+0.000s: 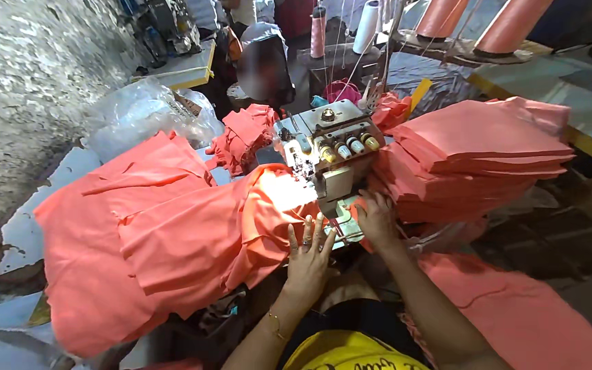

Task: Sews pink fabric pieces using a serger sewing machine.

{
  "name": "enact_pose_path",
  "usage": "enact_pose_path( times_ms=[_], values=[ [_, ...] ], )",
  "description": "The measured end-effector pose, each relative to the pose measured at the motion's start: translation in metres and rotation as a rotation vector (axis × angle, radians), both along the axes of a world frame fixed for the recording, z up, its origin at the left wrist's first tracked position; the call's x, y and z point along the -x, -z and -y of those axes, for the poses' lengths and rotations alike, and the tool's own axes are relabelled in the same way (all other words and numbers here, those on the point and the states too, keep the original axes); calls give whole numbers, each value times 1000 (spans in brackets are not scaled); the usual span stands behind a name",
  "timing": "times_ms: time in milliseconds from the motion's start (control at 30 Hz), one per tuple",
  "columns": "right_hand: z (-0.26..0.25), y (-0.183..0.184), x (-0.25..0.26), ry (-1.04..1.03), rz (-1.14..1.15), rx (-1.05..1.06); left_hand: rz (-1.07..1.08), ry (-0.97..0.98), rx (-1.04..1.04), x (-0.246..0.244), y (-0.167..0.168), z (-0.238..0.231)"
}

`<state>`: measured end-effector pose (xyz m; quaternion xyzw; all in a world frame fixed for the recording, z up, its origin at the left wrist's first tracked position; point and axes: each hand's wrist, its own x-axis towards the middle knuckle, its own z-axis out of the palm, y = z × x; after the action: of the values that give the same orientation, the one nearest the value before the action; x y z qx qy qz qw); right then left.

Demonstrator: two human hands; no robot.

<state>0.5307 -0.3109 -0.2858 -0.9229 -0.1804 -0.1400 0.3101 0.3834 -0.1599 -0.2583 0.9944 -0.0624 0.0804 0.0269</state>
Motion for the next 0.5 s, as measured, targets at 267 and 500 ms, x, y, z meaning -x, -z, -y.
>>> enact_pose_path(
  times_ms=[267,500],
  values=[
    [-10,-23,76,-282,-145,-630,63,38,62,2,8,7],
    [-8,-10,85,-163,-537,-1241,270,402,1513,9,15,2]
  ],
)
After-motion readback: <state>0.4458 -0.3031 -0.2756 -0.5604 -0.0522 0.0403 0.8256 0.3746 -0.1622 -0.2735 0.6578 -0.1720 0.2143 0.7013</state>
